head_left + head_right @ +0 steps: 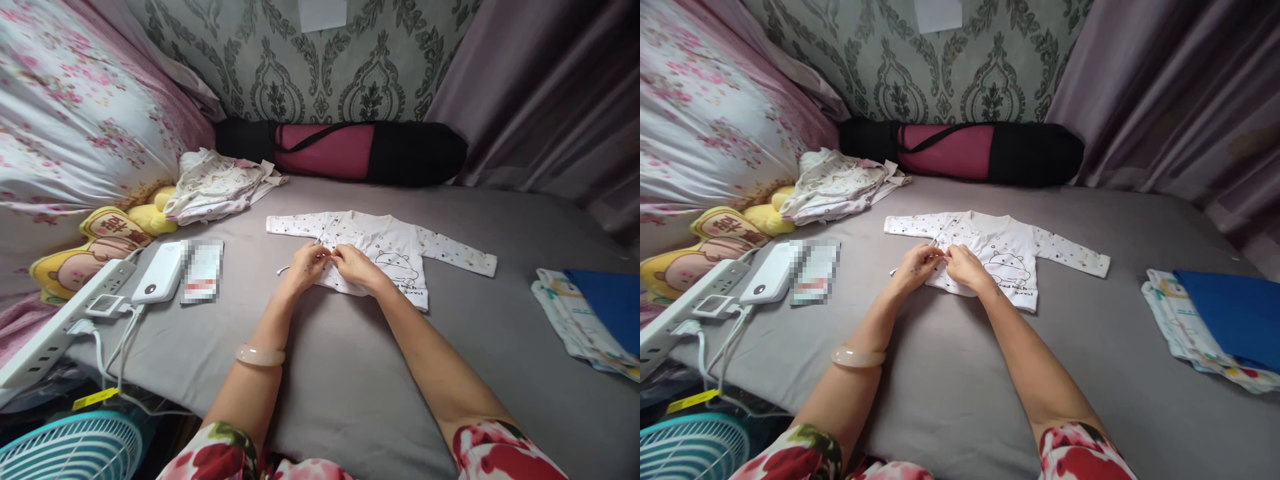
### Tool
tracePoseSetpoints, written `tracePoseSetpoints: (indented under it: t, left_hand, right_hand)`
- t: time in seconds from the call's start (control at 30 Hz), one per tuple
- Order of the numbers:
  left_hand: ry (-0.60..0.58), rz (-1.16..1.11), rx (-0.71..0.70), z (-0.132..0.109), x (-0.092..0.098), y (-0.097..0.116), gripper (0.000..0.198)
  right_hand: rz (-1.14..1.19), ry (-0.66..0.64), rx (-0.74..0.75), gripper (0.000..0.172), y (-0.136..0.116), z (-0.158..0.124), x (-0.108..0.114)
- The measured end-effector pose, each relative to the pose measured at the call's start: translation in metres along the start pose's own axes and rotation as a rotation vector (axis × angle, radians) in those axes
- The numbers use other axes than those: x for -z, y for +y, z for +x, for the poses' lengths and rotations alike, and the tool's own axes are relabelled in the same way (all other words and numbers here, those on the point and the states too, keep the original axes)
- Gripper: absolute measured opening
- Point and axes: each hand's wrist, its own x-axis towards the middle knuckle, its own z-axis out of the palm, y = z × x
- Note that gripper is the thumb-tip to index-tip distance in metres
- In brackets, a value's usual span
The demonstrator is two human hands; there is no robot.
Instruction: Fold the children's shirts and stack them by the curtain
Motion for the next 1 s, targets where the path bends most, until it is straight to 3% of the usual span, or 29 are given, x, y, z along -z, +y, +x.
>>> tracePoseSetpoints:
  t: [0.1,0.27,0.43,0.83,1.0]
  left_hand:
    - [-0.025,-0.074,0.142,0.001,0.003,0.004,0.013]
    - [-0.206,-0.308,0.303,0.003,0.004,0.005,0.02]
    - [-0.181,-0.364,0.387,0.005,0.002,0.006,0.018]
    - [-0.228,-0.382,0.338,0.001,0.01,0.008,0.021]
    - [-0.077,-0.102,0.265,0.002,0.006,-0.003,0.02]
  right_hand:
    - [0.095,0.002,-0.053,0.014,0.002,0.001,0.001]
    - [0.049,0.055,-0.021,0.009,-0.001,-0.002,0.004]
    - [-0.123,0.043,-0.027,0.018,-0.014,-0.008,0.008]
    - [-0.187,0.018,-0.116,0.019,-0.018,-0.006,0.003]
    - [-0.147,0.024,-0.102,0.017,-0.016,-0.007,0.006]
